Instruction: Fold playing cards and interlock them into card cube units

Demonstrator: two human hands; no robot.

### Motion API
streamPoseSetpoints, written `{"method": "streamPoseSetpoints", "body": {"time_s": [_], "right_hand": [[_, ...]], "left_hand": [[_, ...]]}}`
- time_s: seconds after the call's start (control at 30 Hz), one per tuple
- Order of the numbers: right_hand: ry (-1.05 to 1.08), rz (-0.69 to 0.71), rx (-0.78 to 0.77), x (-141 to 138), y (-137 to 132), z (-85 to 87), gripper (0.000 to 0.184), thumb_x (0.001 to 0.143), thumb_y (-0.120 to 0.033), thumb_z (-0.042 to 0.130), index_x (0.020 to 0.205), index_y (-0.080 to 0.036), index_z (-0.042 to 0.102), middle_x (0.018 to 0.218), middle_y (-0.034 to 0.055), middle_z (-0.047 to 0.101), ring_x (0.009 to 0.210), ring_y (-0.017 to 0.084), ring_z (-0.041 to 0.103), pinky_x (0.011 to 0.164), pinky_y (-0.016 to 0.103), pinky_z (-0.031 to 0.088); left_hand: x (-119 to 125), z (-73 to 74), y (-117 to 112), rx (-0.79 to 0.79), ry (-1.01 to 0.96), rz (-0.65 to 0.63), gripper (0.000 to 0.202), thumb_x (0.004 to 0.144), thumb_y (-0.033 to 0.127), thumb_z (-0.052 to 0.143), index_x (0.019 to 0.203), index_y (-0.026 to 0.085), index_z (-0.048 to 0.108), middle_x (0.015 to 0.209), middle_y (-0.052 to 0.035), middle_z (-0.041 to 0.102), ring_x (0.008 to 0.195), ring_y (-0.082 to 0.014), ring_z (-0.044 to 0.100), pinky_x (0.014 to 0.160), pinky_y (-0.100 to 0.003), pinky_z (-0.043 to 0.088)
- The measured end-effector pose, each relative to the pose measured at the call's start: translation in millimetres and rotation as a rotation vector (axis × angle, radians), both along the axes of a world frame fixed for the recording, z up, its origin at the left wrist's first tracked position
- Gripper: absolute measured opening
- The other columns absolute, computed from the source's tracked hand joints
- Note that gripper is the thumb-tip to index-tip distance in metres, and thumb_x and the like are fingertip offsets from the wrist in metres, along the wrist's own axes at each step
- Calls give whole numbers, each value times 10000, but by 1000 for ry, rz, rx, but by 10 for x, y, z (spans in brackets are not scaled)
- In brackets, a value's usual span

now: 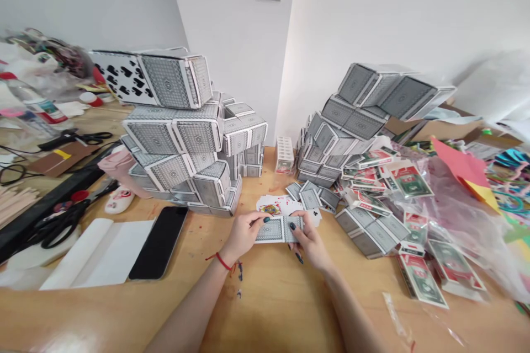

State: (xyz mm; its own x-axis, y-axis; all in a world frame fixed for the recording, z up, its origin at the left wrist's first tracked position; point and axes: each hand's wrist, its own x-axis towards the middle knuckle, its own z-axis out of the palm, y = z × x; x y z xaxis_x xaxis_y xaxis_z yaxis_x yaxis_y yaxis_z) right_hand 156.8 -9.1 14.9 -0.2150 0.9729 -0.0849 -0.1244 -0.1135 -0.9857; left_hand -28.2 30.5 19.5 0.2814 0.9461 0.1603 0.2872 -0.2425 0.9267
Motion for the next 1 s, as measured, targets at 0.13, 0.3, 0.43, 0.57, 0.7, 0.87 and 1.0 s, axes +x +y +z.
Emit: {"method": "streamPoseSetpoints", "body": {"time_s": [0.13, 0.3, 0.43, 0.57, 0.7, 0.87, 1.0], "right_hand": [[-1, -20, 4, -30, -12, -23, 301, 815, -494, 409, 938, -245, 292, 459, -105, 476, 258, 50, 320, 270, 135, 228], [-34, -21, -14, -58, -23, -53, 289, 822, -482, 392, 950, -245, 287, 461, -115, 445, 276, 43, 297, 283, 130, 208], [-56, -13, -34, -69, -31, -46, 278, 823, -474, 390, 945, -245, 292, 459, -114, 429, 289, 43, 286, 293, 129, 200], [-57, -24, -47, -109, -42, -48, 274, 818, -470, 399, 949, -250, 300, 466, -113, 414, 316, 47, 296, 310, 123, 211], [-61, -21, -81, -174, -63, -88, 303, 806, -488, 402, 970, -256, 296, 480, -113, 416, 323, 54, 321, 311, 127, 222], [-43, 3, -74, -229, -83, -104, 298, 814, -486, 385, 975, -254, 290, 492, -110, 424, 320, 53, 313, 310, 133, 226], [-27, -26, -49, -231, -77, -64, 296, 811, -481, 398, 971, -255, 293, 494, -106, 422, 333, 57, 336, 308, 128, 234]], "left_hand": [[18, -4, -8, -2, -12, 21, 226, 770, 211, 467, 864, 172, 670, 821, -57, 681, 693, -151, 600, 617, -231, 466], [31, 8, -20, 14, -15, 41, 227, 759, 191, 469, 856, 182, 674, 818, -53, 685, 709, -155, 607, 627, -232, 469], [37, 9, -26, 28, 2, 46, 220, 757, 183, 471, 839, 182, 675, 817, -54, 688, 716, -159, 612, 643, -243, 474], [63, -1, -37, 32, 13, 63, 216, 750, 165, 472, 827, 176, 673, 810, -56, 687, 720, -163, 611, 665, -257, 475], [106, -29, -77, 21, 6, 76, 212, 753, 164, 463, 804, 178, 668, 801, -53, 681, 715, -159, 605, 674, -262, 473], [169, -41, -130, 5, -4, 50, 207, 782, 178, 433, 851, 180, 628, 830, -49, 664, 766, -156, 598, 706, -262, 464], [191, -16, -117, 24, -40, 48, 220, 799, 178, 417, 947, 185, 579, 921, -54, 633, 825, -150, 582, 733, -257, 449]]}}
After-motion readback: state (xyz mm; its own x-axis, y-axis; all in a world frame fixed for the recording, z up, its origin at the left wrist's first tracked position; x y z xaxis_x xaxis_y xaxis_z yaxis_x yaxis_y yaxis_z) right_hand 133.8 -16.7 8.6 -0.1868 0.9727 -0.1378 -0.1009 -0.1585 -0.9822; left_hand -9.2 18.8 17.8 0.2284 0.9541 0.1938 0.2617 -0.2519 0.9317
